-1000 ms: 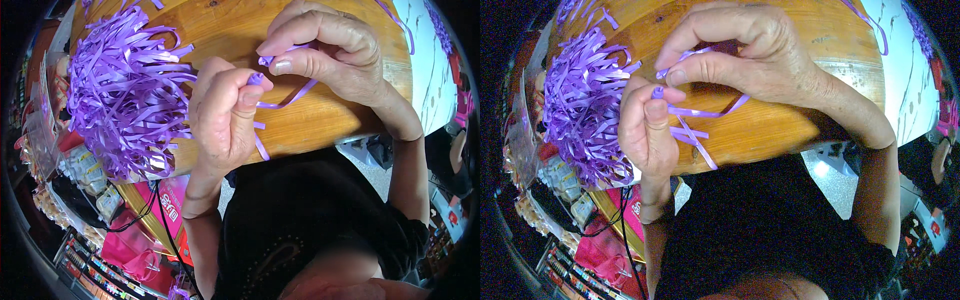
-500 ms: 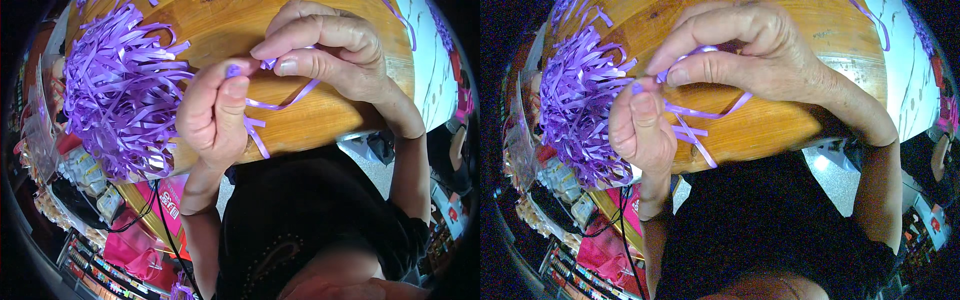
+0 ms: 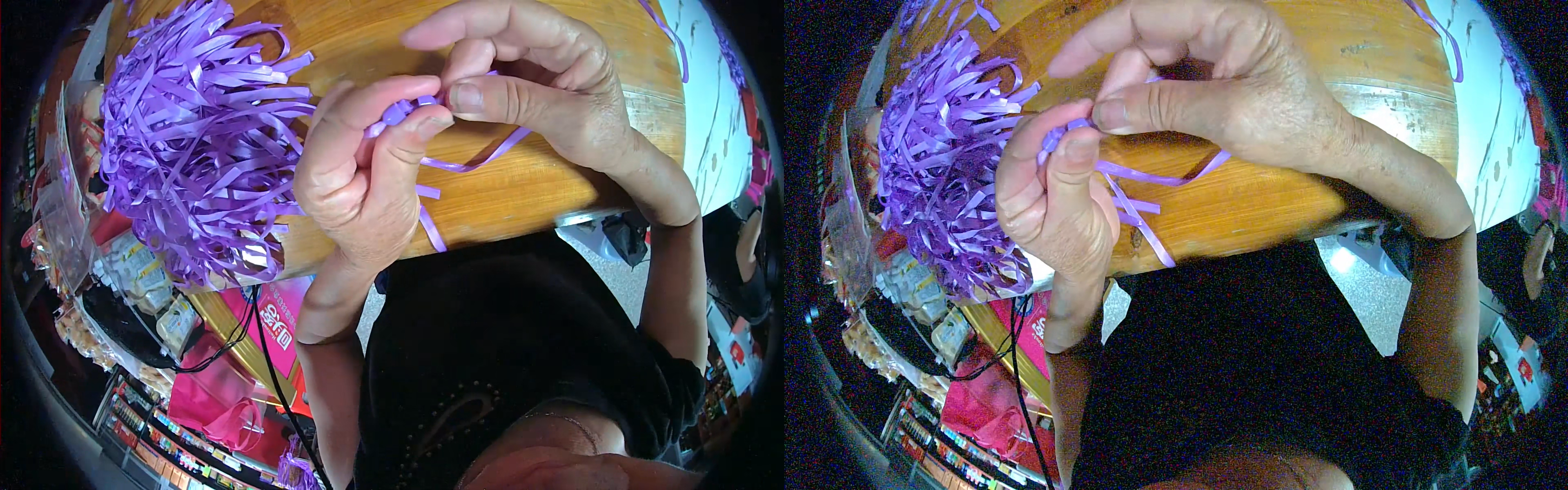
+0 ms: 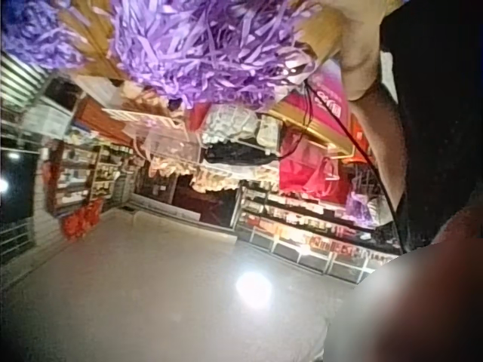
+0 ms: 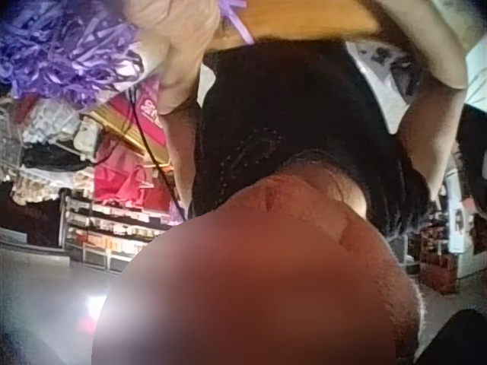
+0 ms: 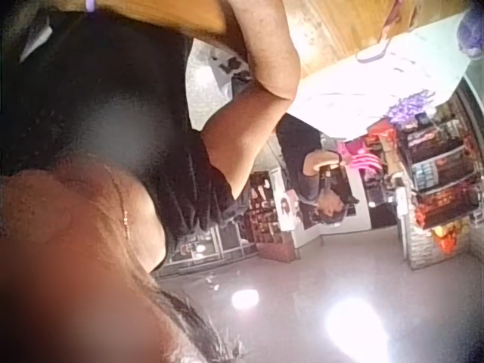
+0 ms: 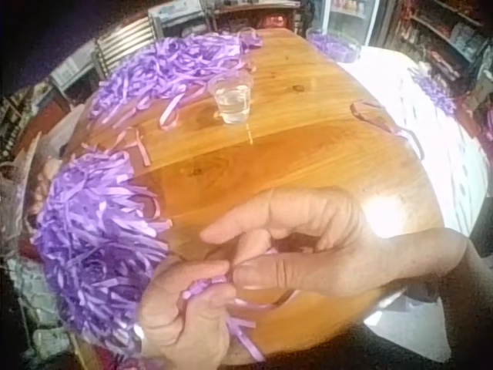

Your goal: The person rolls purple ribbons by hand and ties knots in them, adding each to a large pile on a wooden table.

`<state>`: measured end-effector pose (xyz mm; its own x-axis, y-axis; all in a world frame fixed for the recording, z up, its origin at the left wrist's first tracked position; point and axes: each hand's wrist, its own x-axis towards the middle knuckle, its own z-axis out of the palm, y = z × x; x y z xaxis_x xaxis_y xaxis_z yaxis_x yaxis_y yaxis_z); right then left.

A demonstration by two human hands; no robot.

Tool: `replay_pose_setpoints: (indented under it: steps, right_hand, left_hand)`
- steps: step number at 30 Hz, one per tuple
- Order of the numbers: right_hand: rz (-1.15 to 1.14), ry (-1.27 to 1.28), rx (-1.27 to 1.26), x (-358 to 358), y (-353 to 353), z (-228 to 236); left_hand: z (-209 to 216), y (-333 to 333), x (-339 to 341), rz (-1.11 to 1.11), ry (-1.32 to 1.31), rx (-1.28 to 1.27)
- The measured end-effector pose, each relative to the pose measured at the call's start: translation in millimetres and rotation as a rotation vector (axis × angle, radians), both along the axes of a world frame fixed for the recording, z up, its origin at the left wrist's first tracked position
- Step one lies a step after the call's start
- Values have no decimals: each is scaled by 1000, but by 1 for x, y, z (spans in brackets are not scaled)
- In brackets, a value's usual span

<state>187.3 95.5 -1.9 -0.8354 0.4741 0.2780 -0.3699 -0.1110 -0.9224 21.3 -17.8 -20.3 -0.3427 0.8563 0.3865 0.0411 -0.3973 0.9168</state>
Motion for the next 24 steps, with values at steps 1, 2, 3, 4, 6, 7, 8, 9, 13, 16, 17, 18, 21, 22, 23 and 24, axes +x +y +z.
replay_pose_setpoints:
  steps: [1, 2, 3, 4, 6, 7, 8, 9, 13, 16, 17, 18, 21, 22, 23, 24]
  right_hand:
    - [-23, 17, -17, -2, -2, -1]
    - [-75, 22, -22, -2, -6, -1]
    - [-102, 13, -27, -3, -8, -1]
    - [-129, 4, -31, -3, -11, 0]
    - [-132, -35, -40, -3, -14, 3]
    - [-133, -51, -48, -2, -13, 6]
    - [-133, -57, -62, -3, -13, 7]
    - [-151, -81, 22, -2, -11, 10]
    - [-241, -112, 431, 0, 2, 14]
    - [-270, -58, 409, -1, 13, 7]
    - [-287, -71, 415, 1, 14, 4]
    - [-280, -131, 428, 2, 15, 3]
    - [-216, -43, 285, 1, 13, -6]
    - [-197, -12, 214, 2, 11, -7]
    - [-179, 21, 142, 1, 10, -10]
    - [-168, 11, 76, 1, 8, -10]
  left_hand:
    - [0, -1, 0, 10, -8, 6]
    - [1, -1, 0, 19, -17, 12]
    - [1, -2, 1, 27, -27, 18]
    - [2, -2, 1, 27, -34, 14]
    - [3, -3, 1, 20, -46, 0]
    - [3, -3, 1, 11, -40, 11]
    - [3, -3, 1, -2, -46, -7]
    - [3, -2, 0, -16, -41, -4]
    - [2, -2, 0, -1, -15, -128]
    - [2, -4, -3, 0, -14, -238]
    - [3, -4, -4, 10, 19, -260]
    - [3, -4, -5, 8, 55, -276]
    - [5, -3, -7, 1, 59, -240]
    - [5, -2, -7, -33, -12, -206]
    - [6, -1, -7, -65, -84, -184]
    - [7, -1, -7, -69, -179, -177]
